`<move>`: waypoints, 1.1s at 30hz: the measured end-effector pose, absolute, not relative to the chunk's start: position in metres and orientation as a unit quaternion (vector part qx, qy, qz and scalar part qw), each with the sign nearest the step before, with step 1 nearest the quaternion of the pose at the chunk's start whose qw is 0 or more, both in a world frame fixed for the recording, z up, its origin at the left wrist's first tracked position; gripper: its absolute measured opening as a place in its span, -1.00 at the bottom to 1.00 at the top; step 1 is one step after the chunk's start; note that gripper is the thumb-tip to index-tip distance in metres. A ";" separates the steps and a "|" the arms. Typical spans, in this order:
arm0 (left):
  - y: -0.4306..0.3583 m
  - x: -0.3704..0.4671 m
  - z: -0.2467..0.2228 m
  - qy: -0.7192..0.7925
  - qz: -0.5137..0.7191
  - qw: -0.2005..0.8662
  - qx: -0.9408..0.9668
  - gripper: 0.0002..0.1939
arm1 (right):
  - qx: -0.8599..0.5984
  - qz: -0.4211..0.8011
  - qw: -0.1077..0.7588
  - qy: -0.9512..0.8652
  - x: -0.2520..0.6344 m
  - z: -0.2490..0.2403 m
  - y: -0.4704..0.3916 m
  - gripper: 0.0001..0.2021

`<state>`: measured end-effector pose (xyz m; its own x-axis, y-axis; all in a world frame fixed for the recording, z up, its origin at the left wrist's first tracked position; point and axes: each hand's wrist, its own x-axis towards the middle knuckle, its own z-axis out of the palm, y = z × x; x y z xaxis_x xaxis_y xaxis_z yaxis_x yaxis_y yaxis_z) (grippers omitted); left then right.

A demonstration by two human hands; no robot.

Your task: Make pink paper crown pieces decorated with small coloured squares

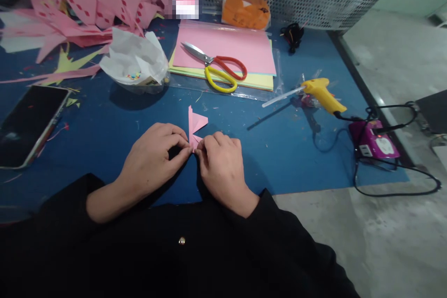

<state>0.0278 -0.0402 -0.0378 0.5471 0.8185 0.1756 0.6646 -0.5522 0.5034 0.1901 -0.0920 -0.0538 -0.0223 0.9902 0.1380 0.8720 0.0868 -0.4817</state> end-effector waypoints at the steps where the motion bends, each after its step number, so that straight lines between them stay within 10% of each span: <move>1: -0.041 0.029 -0.038 0.434 0.202 0.190 0.857 -0.82 | -0.663 0.133 0.223 -0.702 0.190 -0.054 -0.092 -0.87; 33: -0.061 0.015 -0.040 0.284 0.163 -0.051 0.943 -0.75 | -0.656 0.161 0.304 -0.672 0.194 -0.056 -0.094 -0.92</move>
<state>0.0154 -0.0614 -0.0396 0.7854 0.5191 0.3372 0.5526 -0.8334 -0.0040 0.1937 -0.0943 -0.0560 0.0446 0.9794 0.1970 0.7836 0.0880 -0.6149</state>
